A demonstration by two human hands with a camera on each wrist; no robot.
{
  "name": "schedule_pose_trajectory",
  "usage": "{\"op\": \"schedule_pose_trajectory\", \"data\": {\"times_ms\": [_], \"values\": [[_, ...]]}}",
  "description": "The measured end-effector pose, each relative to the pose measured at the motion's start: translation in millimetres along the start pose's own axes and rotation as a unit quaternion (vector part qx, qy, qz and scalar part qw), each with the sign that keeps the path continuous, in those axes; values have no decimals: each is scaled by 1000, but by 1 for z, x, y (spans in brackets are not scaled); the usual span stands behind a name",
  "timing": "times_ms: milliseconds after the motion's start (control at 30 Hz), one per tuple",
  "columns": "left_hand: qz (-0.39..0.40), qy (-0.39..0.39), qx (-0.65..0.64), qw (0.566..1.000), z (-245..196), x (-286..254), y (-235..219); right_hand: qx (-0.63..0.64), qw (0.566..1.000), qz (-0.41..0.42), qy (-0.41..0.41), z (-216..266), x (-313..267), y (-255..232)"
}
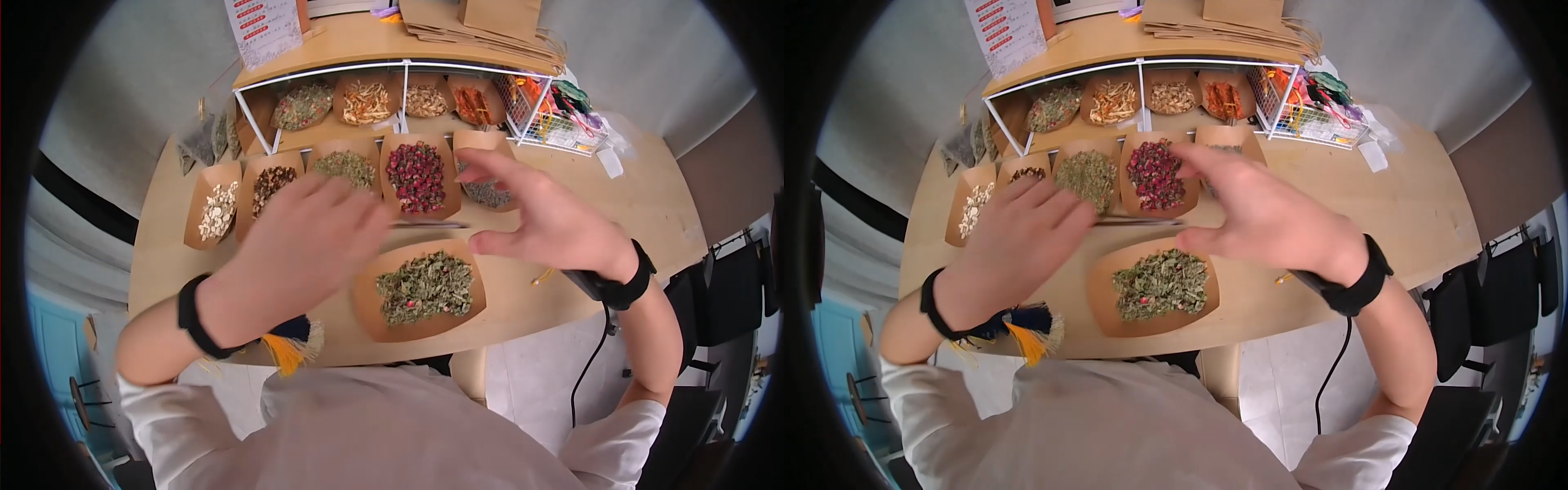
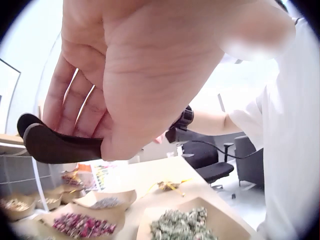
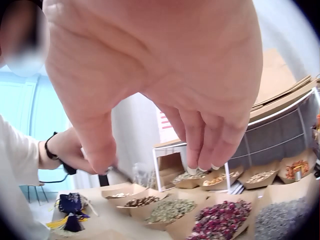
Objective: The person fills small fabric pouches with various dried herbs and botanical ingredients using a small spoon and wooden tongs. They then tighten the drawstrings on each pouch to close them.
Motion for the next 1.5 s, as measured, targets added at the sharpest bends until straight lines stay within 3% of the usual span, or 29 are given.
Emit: {"op": "schedule_pose_trajectory", "data": {"times_ms": [67, 133, 200, 267, 300, 333, 400, 433, 467, 533, 633, 767, 867, 933, 1033, 1067, 1133, 1300, 1367, 1500], "values": [[-91, 21, -24, 995, -21, 25, 0, 36, 998, 30, 47, 9, 2, 15], [-86, 54, -23, 995, -39, 41, 1, 67, 992, 59, 93, 13, -2, 21], [-78, 85, -26, 993, -53, 49, 5, 19, 981, 129, 145, 10, -14, 28], [-154, 74, -8, 985, -59, 50, 6, 25, 983, 119, 135, 2, -29, 26], [-217, 44, -25, 975, -57, 48, 0, 17, 987, 60, 149, -8, -38, 16], [-217, 44, -25, 975, -60, 40, -3, 9, 987, 0, 163, -18, -46, 3], [-141, 30, -120, 982, -68, 14, -11, -48, 957, -39, 282, -47, -70, -24], [-79, 51, -137, 986, -77, 0, -5, -52, 955, -40, 289, -60, -83, -35], [-16, 73, -151, 986, -87, -17, 5, -133, 947, -76, 281, -74, -96, -50], [57, 94, -148, 983, -100, -42, 23, -217, 931, -111, 273, -91, -117, -67], [106, 68, -184, 975, -100, -56, 34, -267, 903, -111, 319, -114, -142, -75], [130, 75, -183, 972, -107, -64, 42, -268, 903, -98, 321, -119, -157, -65], [147, 84, -133, 976, -107, -65, 47, -227, 897, -63, 376, -123, -164, -55], [137, 74, -128, 980, -104, -64, 45, -204, 915, -41, 346, -132, -169, -47], [97, 44, -181, 978, -99, -60, 35, -212, 906, -72, 359, -135, -171, -43], [96, 42, -179, 978, -98, -58, 32, -213, 907, -72, 356, -133, -171, -42], [67, -15, -264, 962, -90, -52, 22, -117, 920, -154, 342, -121, -172, -48], [-1, -51, -396, 917, -88, -25, -1, -79, 934, -197, 288, -23, -150, -30], [-31, -59, -423, 904, -88, -12, -10, 3, 934, -226, 277, 12, -141, -13], [-82, -80, -460, 881, -92, -1, -22, 53, 961, -171, 210, 47, -134, 26]]}}
Point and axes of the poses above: each hand's wrist, its own x-axis towards the middle knuckle, its own y-axis out of the palm, z = x × y, the point moved 6 cm from there along x, towards the middle knuckle, and after that the axes turned 8 degrees about x, right-handed, at the moved point
